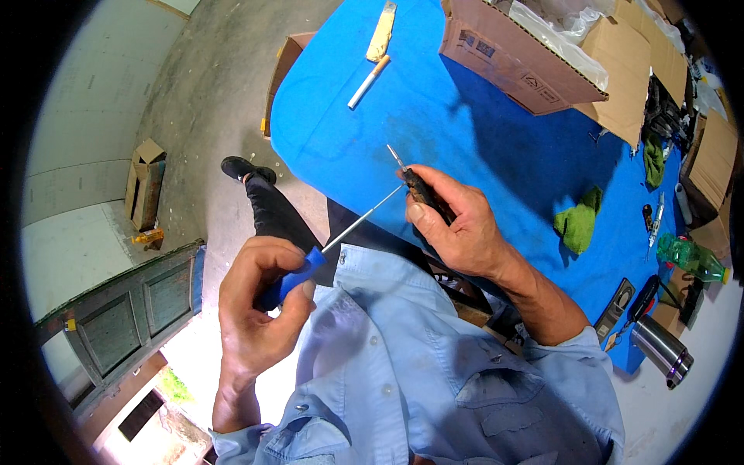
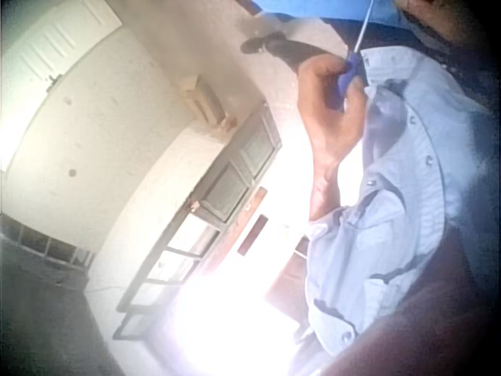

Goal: The person uses a screwdriver to disassemble a small metal lock cylinder, removing the internal pin and spring. They then place the disassembled parts into a cardboard box and retrieve a new lock cylinder from another box to begin the next step.

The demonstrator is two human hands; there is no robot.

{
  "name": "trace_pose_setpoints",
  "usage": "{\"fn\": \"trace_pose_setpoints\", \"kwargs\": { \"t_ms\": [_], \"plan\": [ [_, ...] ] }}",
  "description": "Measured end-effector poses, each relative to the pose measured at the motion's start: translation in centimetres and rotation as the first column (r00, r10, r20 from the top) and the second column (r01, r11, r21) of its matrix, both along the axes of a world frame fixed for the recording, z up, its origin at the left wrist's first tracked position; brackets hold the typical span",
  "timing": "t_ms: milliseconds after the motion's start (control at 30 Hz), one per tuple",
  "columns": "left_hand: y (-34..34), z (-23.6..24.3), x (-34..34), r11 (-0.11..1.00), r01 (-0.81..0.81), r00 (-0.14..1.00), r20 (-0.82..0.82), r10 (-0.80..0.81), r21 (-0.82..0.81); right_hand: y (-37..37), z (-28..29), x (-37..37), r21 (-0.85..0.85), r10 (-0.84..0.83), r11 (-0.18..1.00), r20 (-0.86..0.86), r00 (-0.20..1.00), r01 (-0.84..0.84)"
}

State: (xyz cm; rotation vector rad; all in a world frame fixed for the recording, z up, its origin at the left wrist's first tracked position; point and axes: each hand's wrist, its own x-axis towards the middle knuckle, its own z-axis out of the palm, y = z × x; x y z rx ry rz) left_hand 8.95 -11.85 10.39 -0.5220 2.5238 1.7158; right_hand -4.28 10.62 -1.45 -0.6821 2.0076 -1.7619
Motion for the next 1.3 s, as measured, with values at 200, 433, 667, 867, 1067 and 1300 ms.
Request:
{"fn": "trace_pose_setpoints", "kwargs": {
  "t_ms": [200, 433, 667, 867, 1067, 1300],
  "plan": [
    [-0.4, -0.1, -0.1, 0.888, 0.154, 0.95, -0.182, -0.254, -0.434, 0.1, -0.1, 0.0, -0.002, -0.01, 1.0, -0.003, 1.0, 0.01],
    [0.1, -0.3, 0.1, 0.832, 0.13, 0.934, -0.216, -0.286, -0.54, 0.0, -0.1, 0.0, -0.024, -0.013, 1.0, -0.002, 1.0, 0.013],
    [0.3, -0.1, 0.0, 0.779, 0.121, 0.919, -0.227, -0.321, -0.615, 0.0, 0.2, 0.0, -0.02, -0.008, 1.0, -0.004, 1.0, 0.008],
    [0.5, 0.0, -0.1, 0.797, 0.141, 0.922, -0.214, -0.321, -0.587, 0.0, 0.3, 0.0, -0.022, -0.004, 1.0, 0.01, 1.0, 0.004],
    [0.3, -0.5, 0.4, 0.812, 0.135, 0.933, -0.203, -0.297, -0.568, 0.0, 0.3, -0.1, -0.009, 0.0, 1.0, 0.023, 1.0, 0.0],
    [0.3, -0.4, 0.7, 0.818, 0.128, 0.957, -0.148, -0.251, -0.561, -0.1, -0.1, 0.0, -0.034, -0.008, 0.999, 0.003, 1.0, 0.008]
  ]
}}
